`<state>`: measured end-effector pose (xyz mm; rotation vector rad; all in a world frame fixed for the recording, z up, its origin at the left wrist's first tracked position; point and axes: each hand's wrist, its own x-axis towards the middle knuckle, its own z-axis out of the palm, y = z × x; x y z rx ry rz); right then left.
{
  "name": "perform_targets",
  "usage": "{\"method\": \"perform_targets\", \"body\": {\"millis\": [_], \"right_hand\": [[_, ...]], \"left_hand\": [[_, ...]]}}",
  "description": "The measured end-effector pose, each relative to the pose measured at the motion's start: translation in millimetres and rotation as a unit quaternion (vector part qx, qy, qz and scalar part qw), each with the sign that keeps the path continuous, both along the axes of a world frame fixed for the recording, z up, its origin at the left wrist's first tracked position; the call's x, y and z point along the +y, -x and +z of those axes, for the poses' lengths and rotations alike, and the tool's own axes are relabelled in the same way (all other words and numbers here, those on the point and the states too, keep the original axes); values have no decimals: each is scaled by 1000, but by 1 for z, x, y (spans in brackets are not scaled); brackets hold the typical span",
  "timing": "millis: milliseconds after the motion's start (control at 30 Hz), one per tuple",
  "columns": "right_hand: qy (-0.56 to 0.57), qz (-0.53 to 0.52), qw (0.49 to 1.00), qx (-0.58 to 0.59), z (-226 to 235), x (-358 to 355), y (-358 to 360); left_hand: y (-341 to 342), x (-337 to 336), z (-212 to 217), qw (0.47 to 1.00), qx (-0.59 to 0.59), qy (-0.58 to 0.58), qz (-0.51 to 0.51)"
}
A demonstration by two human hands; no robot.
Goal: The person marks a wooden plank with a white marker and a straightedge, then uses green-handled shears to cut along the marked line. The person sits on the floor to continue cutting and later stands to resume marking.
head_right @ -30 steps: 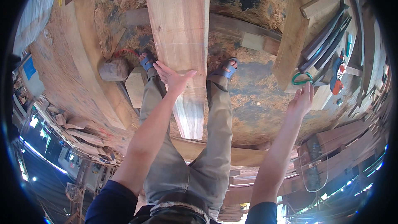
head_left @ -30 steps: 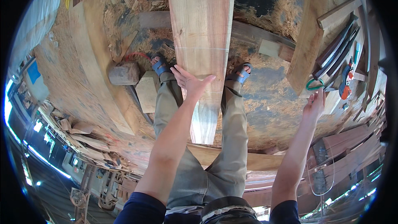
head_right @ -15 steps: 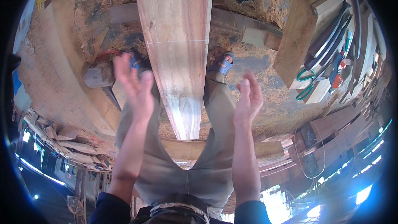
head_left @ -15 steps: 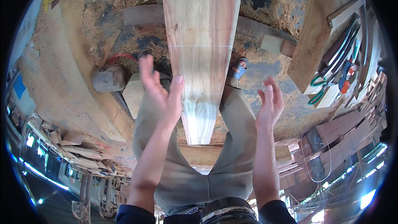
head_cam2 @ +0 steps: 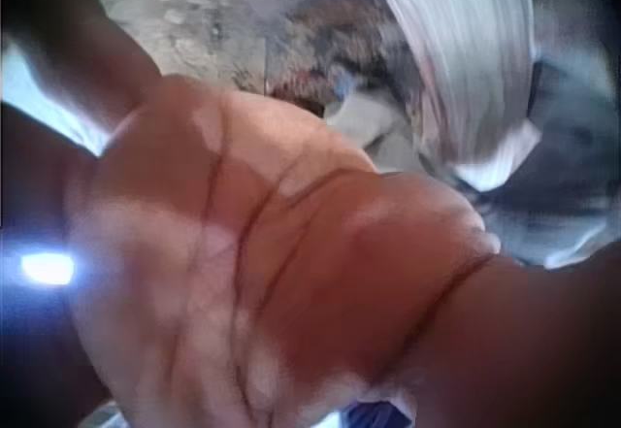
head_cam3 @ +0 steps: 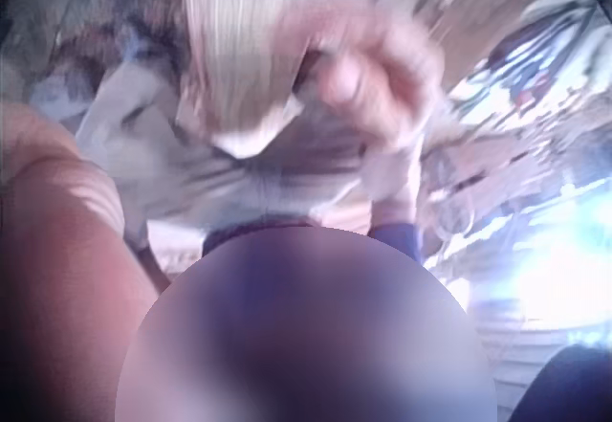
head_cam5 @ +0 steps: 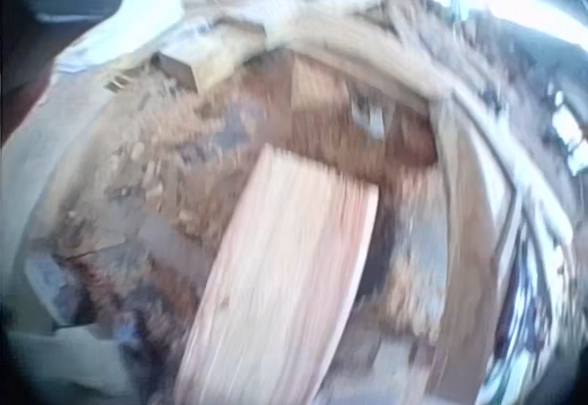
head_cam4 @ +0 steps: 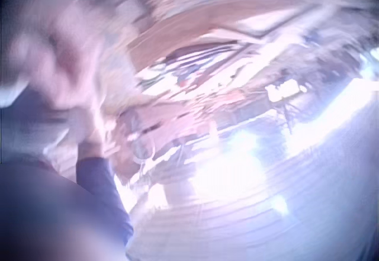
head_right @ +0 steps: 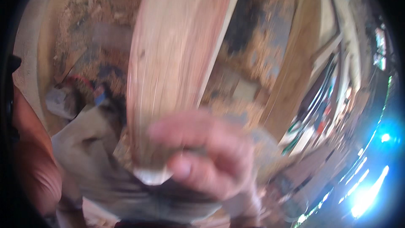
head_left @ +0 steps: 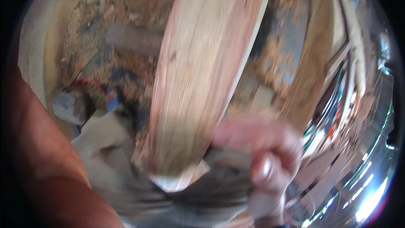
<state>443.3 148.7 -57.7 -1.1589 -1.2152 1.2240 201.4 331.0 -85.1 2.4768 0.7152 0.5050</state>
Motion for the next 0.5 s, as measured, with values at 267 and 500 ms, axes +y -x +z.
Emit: {"method": "perform_targets", "body": {"millis": [267, 500], "right_hand": [[-140, 164, 889, 404, 43, -15, 75], [-124, 308, 911, 245, 122, -62, 28]], "left_hand": [[90, -1, 25, 988, 58, -43, 138], [137, 0, 105, 966, 70, -77, 235]]}}
